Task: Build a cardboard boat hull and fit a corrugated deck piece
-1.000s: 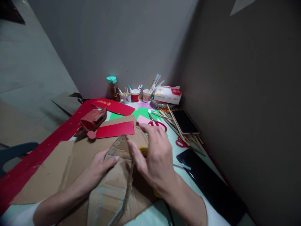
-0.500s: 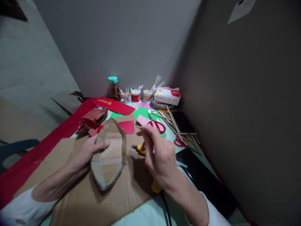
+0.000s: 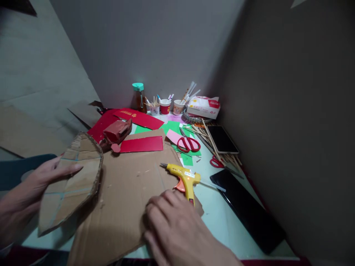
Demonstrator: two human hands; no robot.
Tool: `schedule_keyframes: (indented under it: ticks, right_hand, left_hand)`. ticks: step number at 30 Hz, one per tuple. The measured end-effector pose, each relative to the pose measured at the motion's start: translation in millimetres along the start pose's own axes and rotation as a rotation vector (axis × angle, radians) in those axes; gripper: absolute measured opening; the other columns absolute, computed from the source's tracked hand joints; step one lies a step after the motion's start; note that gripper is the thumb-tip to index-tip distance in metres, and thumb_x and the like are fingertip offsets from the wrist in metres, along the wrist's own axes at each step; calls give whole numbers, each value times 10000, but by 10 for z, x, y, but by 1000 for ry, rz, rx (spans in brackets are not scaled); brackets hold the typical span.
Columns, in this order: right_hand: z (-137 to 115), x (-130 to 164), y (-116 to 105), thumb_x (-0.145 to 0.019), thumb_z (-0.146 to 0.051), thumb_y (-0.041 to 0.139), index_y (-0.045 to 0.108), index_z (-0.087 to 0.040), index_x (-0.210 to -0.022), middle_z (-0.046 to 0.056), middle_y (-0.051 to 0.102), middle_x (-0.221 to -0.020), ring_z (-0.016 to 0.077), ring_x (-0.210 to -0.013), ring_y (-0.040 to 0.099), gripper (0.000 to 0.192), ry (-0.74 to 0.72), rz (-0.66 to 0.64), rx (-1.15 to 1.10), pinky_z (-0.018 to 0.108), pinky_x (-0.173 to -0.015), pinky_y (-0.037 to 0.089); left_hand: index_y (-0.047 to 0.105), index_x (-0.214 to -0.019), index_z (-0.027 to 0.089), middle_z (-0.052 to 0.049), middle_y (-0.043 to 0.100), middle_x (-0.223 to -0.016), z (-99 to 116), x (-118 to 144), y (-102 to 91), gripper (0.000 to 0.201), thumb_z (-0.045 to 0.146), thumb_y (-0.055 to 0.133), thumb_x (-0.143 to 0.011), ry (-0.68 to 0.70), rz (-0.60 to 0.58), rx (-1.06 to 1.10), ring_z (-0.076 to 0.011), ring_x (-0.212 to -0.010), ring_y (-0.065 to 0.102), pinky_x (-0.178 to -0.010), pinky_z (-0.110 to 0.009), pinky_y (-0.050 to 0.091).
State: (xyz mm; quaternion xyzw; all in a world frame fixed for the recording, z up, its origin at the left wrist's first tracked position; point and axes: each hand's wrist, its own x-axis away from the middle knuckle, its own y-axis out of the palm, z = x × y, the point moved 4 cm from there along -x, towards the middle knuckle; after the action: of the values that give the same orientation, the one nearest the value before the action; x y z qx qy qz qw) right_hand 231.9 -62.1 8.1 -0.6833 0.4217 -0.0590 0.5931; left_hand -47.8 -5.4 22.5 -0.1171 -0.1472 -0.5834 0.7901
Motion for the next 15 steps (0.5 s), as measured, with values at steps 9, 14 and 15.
schedule_keyframes:
  ticks: [9,14,15]
  right_hand:
    - [-222,27,506,-967,-247,555,656,-125,-1092,96,731,-1161,217,-916,635,202,-223,7,190,386,-812,471]
    - [-313,58,405,-983,-159,478,666,-84,-1170,134,719,-1229,263,-1046,659,275,-302,-32,341,417,-875,505]
    - [-334,72,392,-979,-145,465,661,-72,-1193,144,716,-1238,277,-1072,662,299,-338,-50,385,421,-891,512]
  left_hand:
    - [691,-964,136,17,769,-675,-81,-11,-258,285,364,748,-803,20,70,9,-157,-502,674,-520,-234,529]
    - [674,-971,85,22,725,-568,31,11,-425,274,317,714,-829,22,131,17,-155,-450,654,-476,-224,518]
    - [676,-948,79,21,716,-553,74,20,-463,252,299,711,-830,81,153,-2,-149,-446,647,-476,-220,519]
